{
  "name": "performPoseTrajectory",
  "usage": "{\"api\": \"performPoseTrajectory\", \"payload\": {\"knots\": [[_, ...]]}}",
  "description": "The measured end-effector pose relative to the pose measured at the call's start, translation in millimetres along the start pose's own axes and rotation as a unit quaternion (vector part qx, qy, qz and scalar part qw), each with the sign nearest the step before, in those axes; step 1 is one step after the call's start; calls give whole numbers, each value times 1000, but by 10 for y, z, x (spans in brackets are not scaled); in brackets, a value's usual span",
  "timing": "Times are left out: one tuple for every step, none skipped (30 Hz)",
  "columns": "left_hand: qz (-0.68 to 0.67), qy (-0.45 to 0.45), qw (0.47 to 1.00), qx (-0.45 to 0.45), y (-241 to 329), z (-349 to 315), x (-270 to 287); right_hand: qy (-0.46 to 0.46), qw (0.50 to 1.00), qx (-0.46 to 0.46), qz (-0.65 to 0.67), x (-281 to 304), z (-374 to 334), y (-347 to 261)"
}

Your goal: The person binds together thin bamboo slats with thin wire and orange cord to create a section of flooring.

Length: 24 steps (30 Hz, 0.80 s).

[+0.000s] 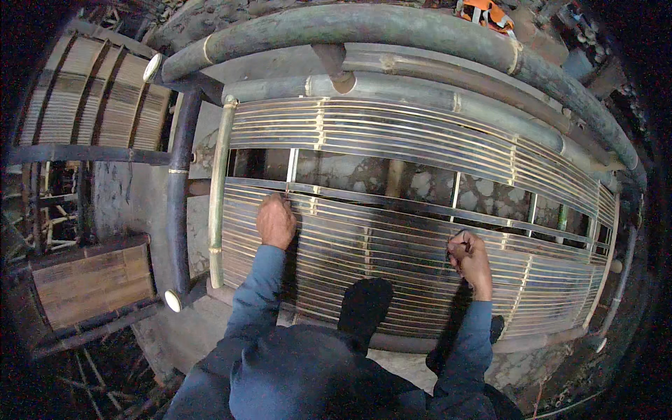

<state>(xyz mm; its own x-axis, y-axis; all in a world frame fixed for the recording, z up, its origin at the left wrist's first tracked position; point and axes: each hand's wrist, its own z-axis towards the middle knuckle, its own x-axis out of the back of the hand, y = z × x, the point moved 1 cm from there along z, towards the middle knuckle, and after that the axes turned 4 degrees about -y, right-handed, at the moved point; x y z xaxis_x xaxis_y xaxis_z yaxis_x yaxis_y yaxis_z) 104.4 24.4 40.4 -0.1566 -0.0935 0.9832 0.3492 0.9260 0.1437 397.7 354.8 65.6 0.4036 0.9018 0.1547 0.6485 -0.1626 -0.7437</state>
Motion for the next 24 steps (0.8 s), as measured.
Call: {"api": "performPoseTrajectory", "payload": {"knots": [[22,-13,1000,-5,2,13,-5,-11,1000,-8,1,23,14,24],[18,4,999,-31,40,17,-7,-18,1000,-17,3,60,24,68],[-61,-16,997,-32,-10,71,-12,-19,999,9,28,67,35,94],[-140,-38,989,-33,-103,176,-17,-20,998,34,52,52,53,130],[-218,-62,973,-33,-102,259,1,-21,995,57,77,25,52,138],[-441,-183,868,132,-25,302,81,-15,996,49,75,25,37,150],[-424,-160,888,79,-58,395,-29,-8,996,41,74,33,18,162],[-405,-125,905,29,-205,497,-126,-9,997,40,70,21,25,115],[-390,-101,915,-29,-74,622,-133,-3,996,64,64,64,47,204],[-295,-120,947,-35,31,776,-124,3,994,88,57,96,107,341],[-215,-93,972,-12,50,877,-215,-4,992,113,51,61,149,406],[-129,-59,990,20,-43,949,-327,-20,993,100,52,-11,149,312],[-47,-28,997,47,-76,1009,-398,-28,995,85,50,-45,134,154],[-84,-72,994,-9,26,1030,-390,-26,996,65,48,-27,111,97],[-124,-121,982,-71,233,1025,-318,-31,995,60,67,28,85,161],[-161,-166,964,-133,486,1038,-161,-35,994,60,88,72,96,226],[-68,-181,977,-89,917,869,0,-38,992,59,109,124,110,282],[-154,-162,964,-144,1330,608,239,-34,991,43,122,169,85,306],[-177,-75,952,-238,1421,404,222,-47,989,36,132,145,72,230],[-195,-110,923,-311,1493,242,70,-51,988,25,142,141,73,207],[-128,-84,923,-353,1601,43,54,-54,986,22,154,143,88,193],[-176,-92,924,-327,1646,14,-24,-57,985,15,164,130,78,190],[-226,-101,921,-302,1690,11,-94,-57,983,8,174,137,68,200],[-244,-127,915,-294,1690,7,-147,-63,979,33,190,120,87,245]]}}
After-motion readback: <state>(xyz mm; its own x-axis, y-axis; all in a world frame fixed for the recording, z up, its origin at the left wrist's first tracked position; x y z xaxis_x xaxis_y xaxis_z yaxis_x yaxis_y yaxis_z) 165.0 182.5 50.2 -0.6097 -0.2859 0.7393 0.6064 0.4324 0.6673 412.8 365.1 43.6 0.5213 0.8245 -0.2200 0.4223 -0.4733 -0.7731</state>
